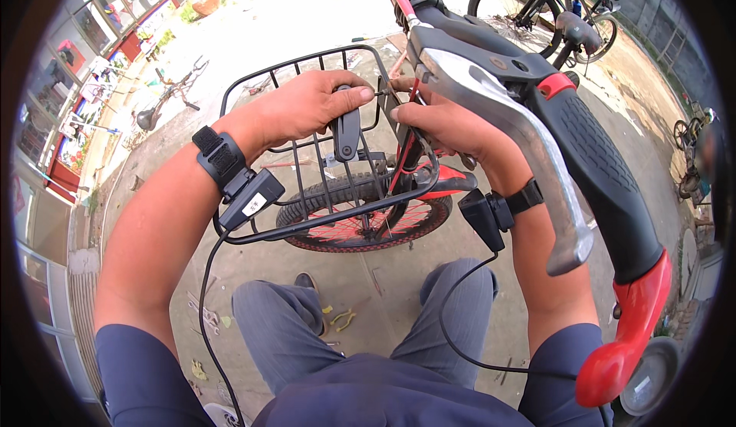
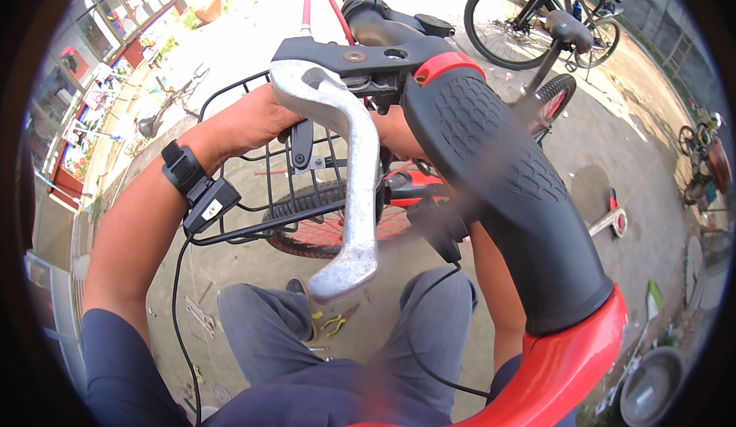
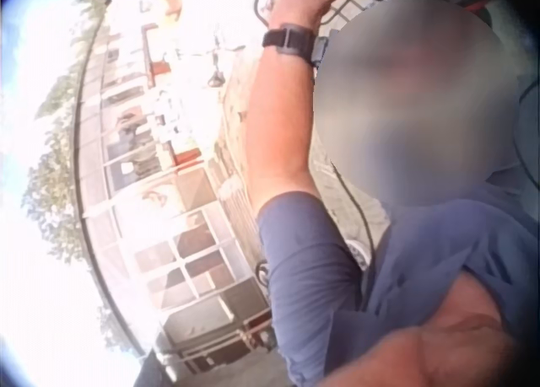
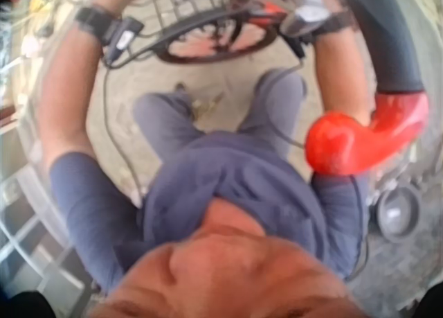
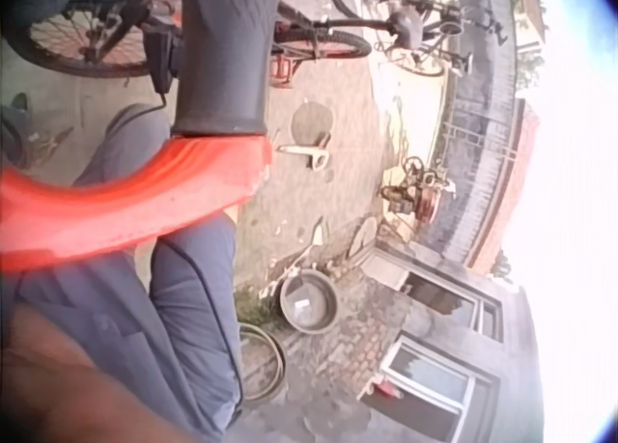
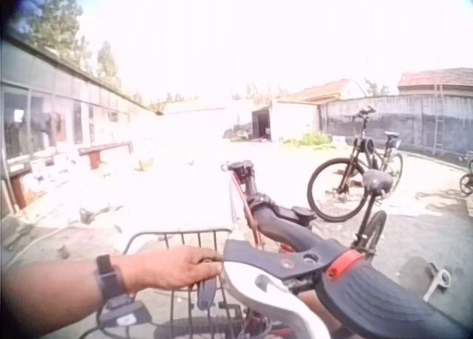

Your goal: The person installs a bicycle light onto the front basket of a red and black bicycle. They use a wrench to tighten the mounting bracket and secure the light in place.

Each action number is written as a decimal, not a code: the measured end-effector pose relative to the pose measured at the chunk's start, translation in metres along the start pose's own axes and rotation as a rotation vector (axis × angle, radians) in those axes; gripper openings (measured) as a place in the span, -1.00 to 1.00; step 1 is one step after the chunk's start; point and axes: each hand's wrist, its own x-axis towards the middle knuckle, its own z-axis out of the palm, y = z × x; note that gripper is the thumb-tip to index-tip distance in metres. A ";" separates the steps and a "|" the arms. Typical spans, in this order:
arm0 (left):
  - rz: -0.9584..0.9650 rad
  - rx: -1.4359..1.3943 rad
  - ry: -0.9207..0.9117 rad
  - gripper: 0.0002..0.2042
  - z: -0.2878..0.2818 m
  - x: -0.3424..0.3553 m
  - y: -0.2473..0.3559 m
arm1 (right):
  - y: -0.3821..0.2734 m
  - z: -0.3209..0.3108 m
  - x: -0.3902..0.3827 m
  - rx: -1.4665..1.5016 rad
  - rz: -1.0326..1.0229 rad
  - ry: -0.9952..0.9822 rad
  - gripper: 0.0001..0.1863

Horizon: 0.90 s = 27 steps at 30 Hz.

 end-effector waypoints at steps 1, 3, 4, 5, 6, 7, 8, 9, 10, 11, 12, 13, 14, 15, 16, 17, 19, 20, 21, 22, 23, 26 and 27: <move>-0.010 -0.058 -0.027 -0.50 0.000 0.000 -0.002 | 0.003 0.000 0.001 -0.003 -0.011 -0.009 -0.25; -0.029 -0.175 -0.079 -0.49 0.000 -0.002 -0.004 | 0.006 -0.002 0.001 -0.009 -0.031 -0.020 -0.25; -0.019 -0.187 -0.103 -0.47 -0.002 -0.002 -0.006 | 0.007 0.000 0.000 0.006 -0.074 -0.004 -0.25; -0.006 -0.203 -0.095 -0.47 -0.002 -0.004 -0.006 | 0.007 0.000 0.001 0.004 -0.089 0.003 -0.25; 0.006 -0.221 -0.089 -0.47 -0.001 -0.005 -0.005 | 0.008 0.000 0.002 0.002 -0.102 0.009 -0.25; 0.018 -0.238 -0.082 -0.47 0.000 -0.006 -0.005 | 0.008 0.000 0.002 -0.017 -0.087 0.006 -0.25; 0.012 -0.169 -0.094 -0.48 -0.003 -0.005 -0.005 | 0.008 -0.001 0.003 -0.035 -0.072 0.002 -0.25; 0.056 -0.078 -0.074 -0.48 -0.004 -0.004 -0.006 | 0.008 -0.002 0.003 -0.046 -0.046 -0.007 -0.25; 0.099 0.012 -0.054 -0.48 -0.004 -0.003 -0.007 | 0.008 -0.004 0.002 -0.058 -0.021 -0.017 -0.26; 0.142 0.103 -0.034 -0.48 -0.004 -0.003 -0.008 | 0.008 -0.006 0.001 -0.060 0.013 -0.035 -0.26; 0.122 0.145 -0.055 -0.49 -0.004 -0.004 -0.006 | 0.006 -0.006 -0.001 -0.055 0.012 -0.045 -0.26; 0.162 0.201 -0.037 -0.50 -0.003 -0.004 -0.006 | 0.004 -0.006 -0.003 -0.048 0.011 -0.056 -0.26; 0.200 0.257 -0.020 -0.51 -0.002 -0.005 -0.006 | 0.001 -0.004 -0.006 -0.034 -0.024 -0.059 -0.26; 0.242 0.312 -0.001 -0.52 -0.001 -0.005 -0.006 | 0.001 -0.004 -0.006 -0.014 -0.057 -0.054 -0.26; 0.308 0.378 0.029 -0.53 0.000 -0.005 -0.007 | 0.001 -0.003 -0.007 0.006 -0.091 -0.049 -0.26; 0.334 0.443 0.046 -0.53 0.001 -0.005 -0.008 | 0.005 -0.001 -0.004 0.033 -0.123 -0.039 -0.26; 0.383 0.574 0.079 -0.53 0.001 -0.005 -0.010 | 0.008 -0.001 -0.001 0.036 -0.127 -0.033 -0.27; 0.421 0.618 0.104 -0.53 0.003 -0.005 -0.011 | 0.009 -0.003 -0.001 0.011 -0.100 -0.036 -0.28; 0.456 0.662 0.130 -0.53 0.004 -0.006 -0.013 | 0.004 -0.002 -0.003 0.004 -0.094 -0.043 -0.29; 0.492 0.707 0.156 -0.53 0.004 -0.007 -0.015 | -0.002 -0.001 -0.006 -0.003 -0.088 -0.050 -0.30; 0.493 0.734 0.160 -0.53 0.004 -0.008 -0.015 | -0.008 0.001 -0.010 0.008 -0.101 -0.059 -0.31; 0.505 0.740 0.164 -0.54 0.004 -0.003 -0.006 | 0.005 -0.001 -0.002 0.054 -0.188 0.020 -0.34; 0.473 0.699 0.143 -0.54 0.002 -0.004 -0.008 | -0.001 0.006 -0.002 0.087 -0.226 0.045 -0.35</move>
